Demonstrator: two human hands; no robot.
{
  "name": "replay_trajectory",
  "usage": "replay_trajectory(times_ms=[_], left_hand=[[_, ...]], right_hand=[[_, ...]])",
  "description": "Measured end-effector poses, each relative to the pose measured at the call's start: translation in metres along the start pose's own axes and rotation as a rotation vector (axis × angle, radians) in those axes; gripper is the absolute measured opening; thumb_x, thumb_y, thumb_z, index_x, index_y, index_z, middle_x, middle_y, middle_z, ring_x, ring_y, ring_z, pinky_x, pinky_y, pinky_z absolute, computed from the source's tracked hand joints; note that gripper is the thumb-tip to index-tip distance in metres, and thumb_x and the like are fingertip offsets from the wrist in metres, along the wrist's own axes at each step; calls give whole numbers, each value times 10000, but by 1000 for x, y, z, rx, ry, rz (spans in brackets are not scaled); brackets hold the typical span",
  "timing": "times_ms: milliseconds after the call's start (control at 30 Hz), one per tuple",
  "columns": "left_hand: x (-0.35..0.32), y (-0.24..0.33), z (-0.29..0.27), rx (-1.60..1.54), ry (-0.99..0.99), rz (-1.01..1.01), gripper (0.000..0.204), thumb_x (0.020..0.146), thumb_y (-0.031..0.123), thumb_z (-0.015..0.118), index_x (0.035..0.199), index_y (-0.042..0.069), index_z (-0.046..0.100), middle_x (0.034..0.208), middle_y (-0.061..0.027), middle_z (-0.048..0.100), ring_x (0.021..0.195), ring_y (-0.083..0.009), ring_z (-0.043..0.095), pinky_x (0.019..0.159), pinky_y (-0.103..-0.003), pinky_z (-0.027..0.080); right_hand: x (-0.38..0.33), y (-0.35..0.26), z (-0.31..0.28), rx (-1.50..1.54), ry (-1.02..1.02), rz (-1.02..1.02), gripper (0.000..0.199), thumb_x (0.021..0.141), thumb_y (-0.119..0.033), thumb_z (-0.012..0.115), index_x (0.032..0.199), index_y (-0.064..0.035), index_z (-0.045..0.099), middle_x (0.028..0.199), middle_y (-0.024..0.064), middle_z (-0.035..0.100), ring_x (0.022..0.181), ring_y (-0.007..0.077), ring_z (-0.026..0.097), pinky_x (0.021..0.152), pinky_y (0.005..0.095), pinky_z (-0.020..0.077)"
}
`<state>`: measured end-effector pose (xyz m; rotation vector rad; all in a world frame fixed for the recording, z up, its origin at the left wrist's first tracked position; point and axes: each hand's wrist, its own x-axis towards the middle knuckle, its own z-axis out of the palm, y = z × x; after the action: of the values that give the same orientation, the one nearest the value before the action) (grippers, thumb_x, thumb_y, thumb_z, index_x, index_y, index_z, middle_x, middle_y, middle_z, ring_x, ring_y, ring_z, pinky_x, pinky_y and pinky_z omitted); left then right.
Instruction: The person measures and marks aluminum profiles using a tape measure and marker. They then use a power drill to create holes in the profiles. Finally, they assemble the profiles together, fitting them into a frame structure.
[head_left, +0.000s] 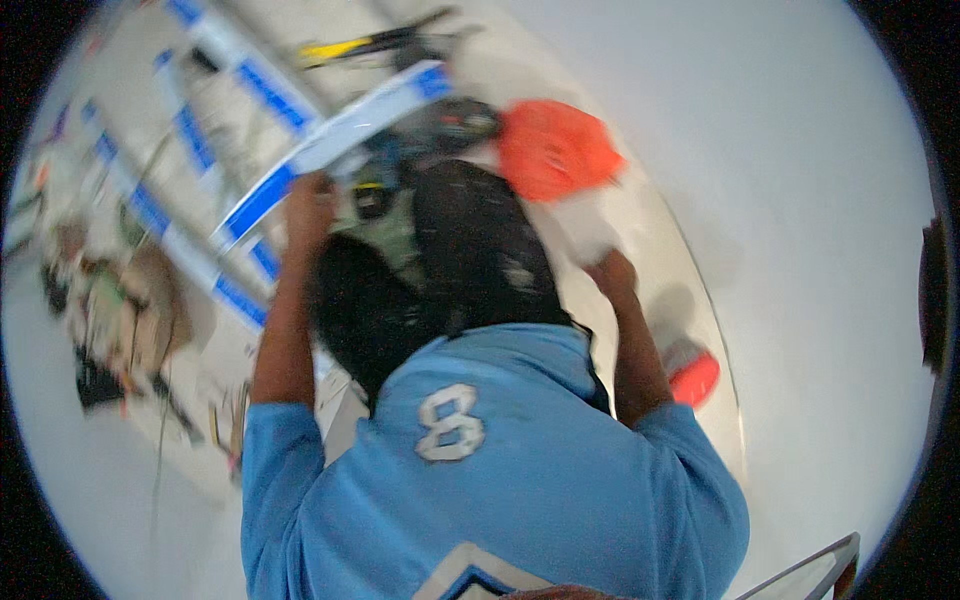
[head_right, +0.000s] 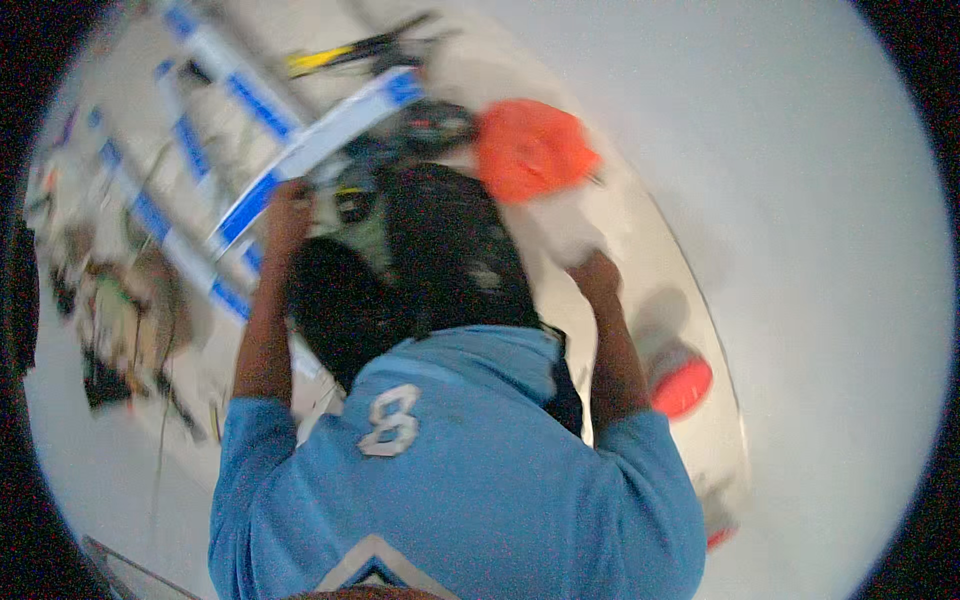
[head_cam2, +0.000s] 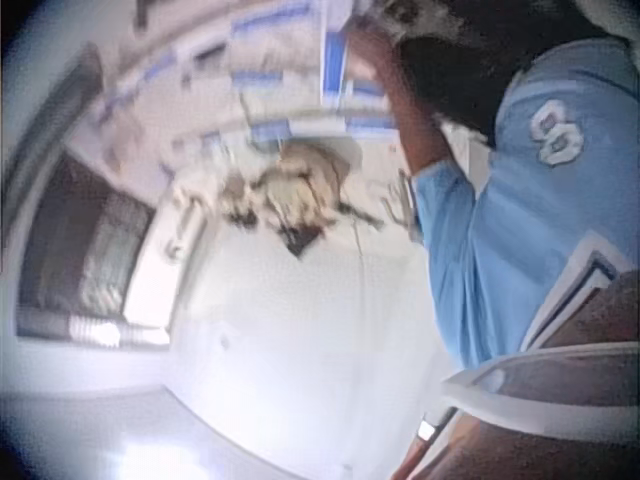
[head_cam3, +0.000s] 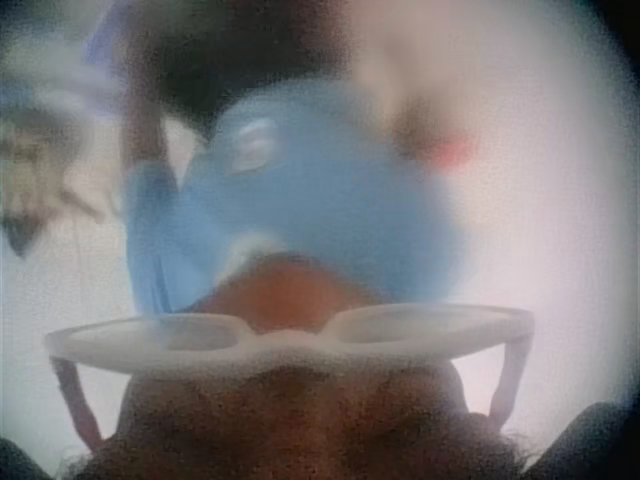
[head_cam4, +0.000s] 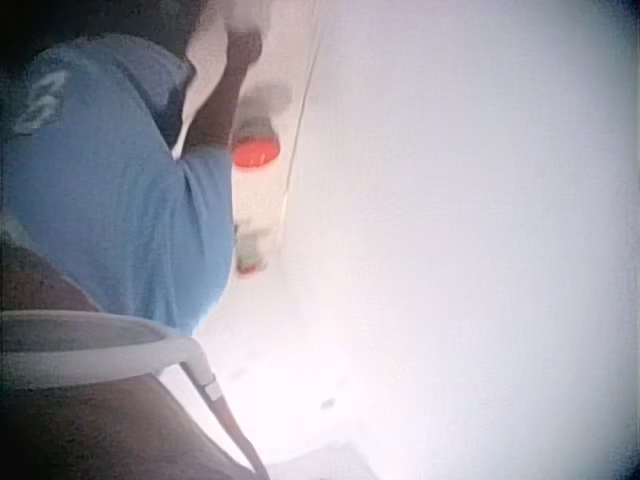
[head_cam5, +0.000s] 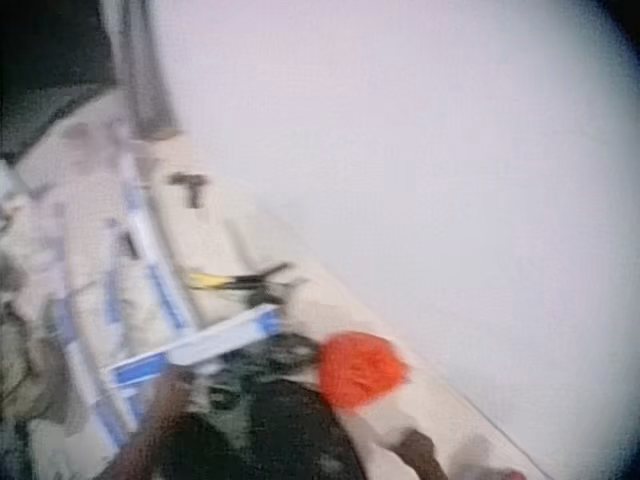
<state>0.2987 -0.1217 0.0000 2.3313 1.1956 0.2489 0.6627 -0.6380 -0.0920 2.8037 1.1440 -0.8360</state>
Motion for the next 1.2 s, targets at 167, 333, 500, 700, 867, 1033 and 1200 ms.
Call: replay_trajectory(times_ms=[167,333,500,700,867,1033,1200], left_hand=[[-12,19,11,422,-431,-164,570,777,433,841,1122,-4,718,1018,-257,743,999,-439,725,908,-527,581],[-14,79,23,312,-324,-314,616,742,432,896,1100,-20,678,1063,-214,739,1002,-365,746,866,-487,603],[-19,69,66,140,-248,-451,741,712,429,915,1193,-38,600,1111,-229,704,1040,-395,721,908,-505,594],[-24,69,48,151,-214,-427,723,723,446,886,1178,-44,610,1107,-238,700,1014,-394,722,889,-515,599],[-18,69,45,71,-227,-446,704,696,432,887,1168,-33,647,1129,-235,686,1072,-386,703,923,-496,582],[-22,70,36,-79,-214,-541,833,690,521,832,1234,-75,627,1202,-271,661,1148,-409,675,980,-499,567],[-25,62,15,-270,-403,-528,882,689,626,734,1185,-102,690,1090,-305,738,967,-425,734,913,-478,585]], right_hand=[[2,13,14,-19,22,-163,383,857,-364,795,933,-19,648,909,209,714,883,439,699,791,539,558],[3,-12,-26,-153,-241,-91,457,846,-457,814,984,-42,685,1006,205,744,983,420,719,876,522,567],[39,-103,-123,-342,-272,-36,533,843,-498,815,1115,-51,715,1115,197,744,1035,408,718,909,529,558],[86,-309,-217,111,434,-721,440,894,-232,771,1248,-10,634,1202,210,672,1145,419,634,968,525,495],[150,-433,-196,-326,656,-1060,718,780,-202,840,1420,-57,550,1303,225,638,1238,412,588,1066,560,447],[208,-472,-187,-629,36,-968,742,672,-255,900,1317,-70,584,1198,186,688,1176,379,644,1029,534,503],[212,-484,-202,-483,179,-1119,665,675,-246,884,1251,-76,597,1122,167,699,1100,373,662,928,528,523]])
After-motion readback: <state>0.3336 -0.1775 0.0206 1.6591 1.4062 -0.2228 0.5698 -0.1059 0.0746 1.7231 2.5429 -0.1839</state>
